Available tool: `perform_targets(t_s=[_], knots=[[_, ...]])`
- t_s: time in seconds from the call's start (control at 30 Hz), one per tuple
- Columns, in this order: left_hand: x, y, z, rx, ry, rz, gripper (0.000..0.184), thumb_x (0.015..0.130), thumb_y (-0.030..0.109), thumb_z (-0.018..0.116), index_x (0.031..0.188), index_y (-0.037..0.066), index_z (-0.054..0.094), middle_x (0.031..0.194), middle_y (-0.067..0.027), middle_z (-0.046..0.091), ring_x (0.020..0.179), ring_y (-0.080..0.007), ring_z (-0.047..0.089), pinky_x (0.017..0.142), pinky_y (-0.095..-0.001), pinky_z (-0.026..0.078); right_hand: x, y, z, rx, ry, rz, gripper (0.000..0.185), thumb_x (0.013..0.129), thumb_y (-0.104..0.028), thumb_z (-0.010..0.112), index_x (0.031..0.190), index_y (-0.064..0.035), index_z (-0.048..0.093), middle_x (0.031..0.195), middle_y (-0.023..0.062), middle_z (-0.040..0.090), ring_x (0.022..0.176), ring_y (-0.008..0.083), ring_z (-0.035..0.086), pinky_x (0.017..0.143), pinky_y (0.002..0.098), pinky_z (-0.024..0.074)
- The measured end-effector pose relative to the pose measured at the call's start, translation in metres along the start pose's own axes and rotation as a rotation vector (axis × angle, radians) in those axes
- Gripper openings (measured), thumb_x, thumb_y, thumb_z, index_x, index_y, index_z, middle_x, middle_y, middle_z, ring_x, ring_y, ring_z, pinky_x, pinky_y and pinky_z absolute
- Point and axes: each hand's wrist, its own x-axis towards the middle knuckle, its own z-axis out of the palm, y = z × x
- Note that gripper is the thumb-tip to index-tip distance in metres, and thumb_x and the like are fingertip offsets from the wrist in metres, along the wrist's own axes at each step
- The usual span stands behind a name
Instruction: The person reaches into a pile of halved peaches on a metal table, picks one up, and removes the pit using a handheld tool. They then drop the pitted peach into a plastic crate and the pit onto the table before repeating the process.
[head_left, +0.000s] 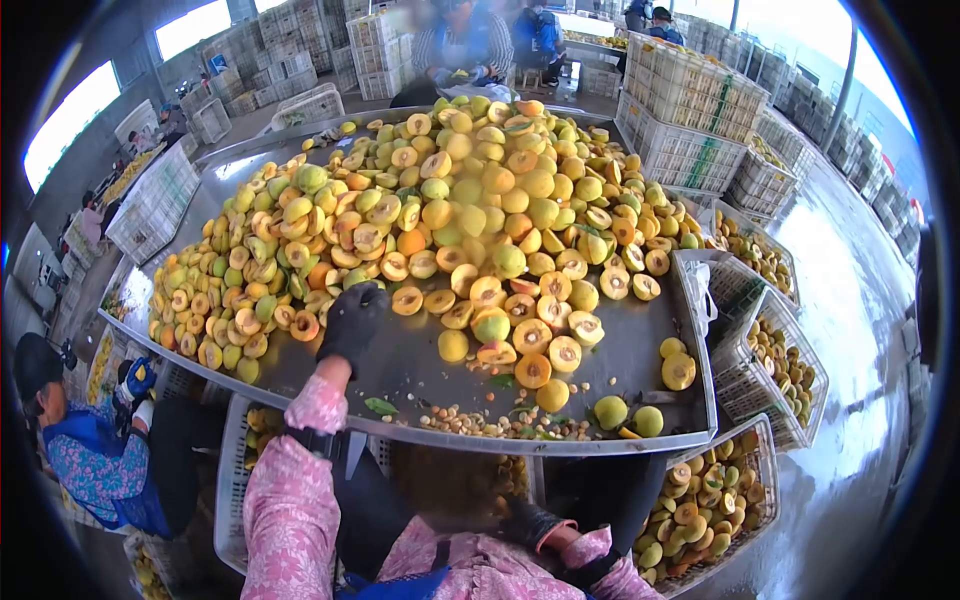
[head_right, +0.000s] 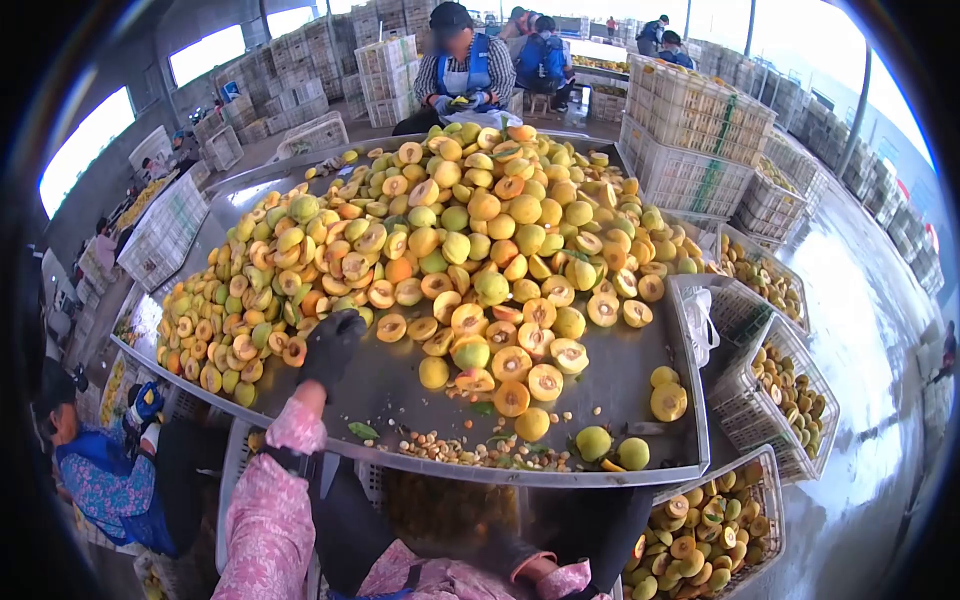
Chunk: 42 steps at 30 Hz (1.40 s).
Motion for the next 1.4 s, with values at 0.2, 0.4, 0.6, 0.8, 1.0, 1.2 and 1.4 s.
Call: perform_targets(t_s=[0.2,0.4,0.6,0.8,1.0,1.2,1.4], knots=[[0.073,-0.065,0.089,0.34,-0.333,0.01,0.044,0.074,0.031,0.067,0.11,0.007,0.059,0.102,-0.0194,0.063,0.099,-0.0334,0.059,0.086,-0.0387,0.046,-0.009,-0.033,-0.05,0.212,-0.034,0.007,0.044,0.082,-0.017,0.06,0.121,-0.0012,0.046,0.1,0.019,0.06,0.083,0.0292,0.06,0.071,0.037,0.0477],[0.027,-0.029,0.068,0.167,-0.272,-0.216,0.037,0.073,0.026,0.069,0.099,0.004,0.057,0.094,-0.0131,0.063,0.086,-0.0235,0.062,0.073,-0.0352,0.049,0.017,-0.135,-0.17,0.798,0.295,0.302,0.024,0.086,-0.012,0.058,0.108,-0.0045,0.051,0.08,0.0008,0.055,0.074,0.0077,0.053,0.062,0.0252,0.0452],[-0.082,0.037,0.053,-1.248,-0.481,-0.361,0.036,0.084,0.01,0.049,0.117,-0.003,0.05,0.103,-0.0113,0.059,0.094,-0.0206,0.059,0.089,-0.0329,0.049,0.047,-0.151,-0.143,0.707,0.314,0.318,0.027,0.082,-0.012,0.064,0.103,-0.0069,0.047,0.074,-0.0017,0.051,0.063,0.0084,0.052,0.054,0.0233,0.044],[-0.162,0.066,0.062,-0.85,-0.442,0.009,0.033,0.078,0.002,0.058,0.11,-0.004,0.053,0.109,-0.0186,0.057,0.102,-0.027,0.057,0.087,-0.0365,0.047,0.065,-0.161,-0.128,0.643,0.447,0.097,0.042,0.08,-0.013,0.067,0.115,-0.0028,0.047,0.093,0.0021,0.054,0.078,0.0081,0.051,0.063,0.023,0.0457],[-0.173,0.078,0.039,-0.269,-0.445,0.482,0.032,0.077,0.006,0.063,0.107,-0.002,0.055,0.101,-0.019,0.058,0.092,-0.0343,0.059,0.077,-0.0377,0.049,0.058,-0.156,-0.129,0.416,0.468,0.042,0.038,0.078,-0.013,0.069,0.109,-0.0016,0.051,0.089,0.0025,0.055,0.076,0.0099,0.052,0.062,0.026,0.046],[-0.179,0.089,0.026,-0.235,-0.621,0.392,0.039,0.076,0.007,0.066,0.112,-0.002,0.054,0.106,-0.0107,0.062,0.096,-0.0196,0.06,0.084,-0.0314,0.047,0.05,-0.163,-0.132,0.233,0.52,0.093,0.032,0.08,-0.018,0.063,0.1,0.0037,0.05,0.089,0.0201,0.057,0.085,0.0352,0.057,0.074,0.0388,0.0446],[-0.191,0.077,0.039,-0.663,-0.576,0.104,0.035,0.081,0.002,0.061,0.114,-0.001,0.052,0.107,-0.01,0.062,0.099,-0.0177,0.059,0.09,-0.0301,0.047,0.021,-0.171,-0.125,0.422,0.329,0.218,0.039,0.083,-0.014,0.062,0.116,0.0023,0.048,0.102,0.0193,0.058,0.093,0.0332,0.057,0.08,0.0371,0.0453]])
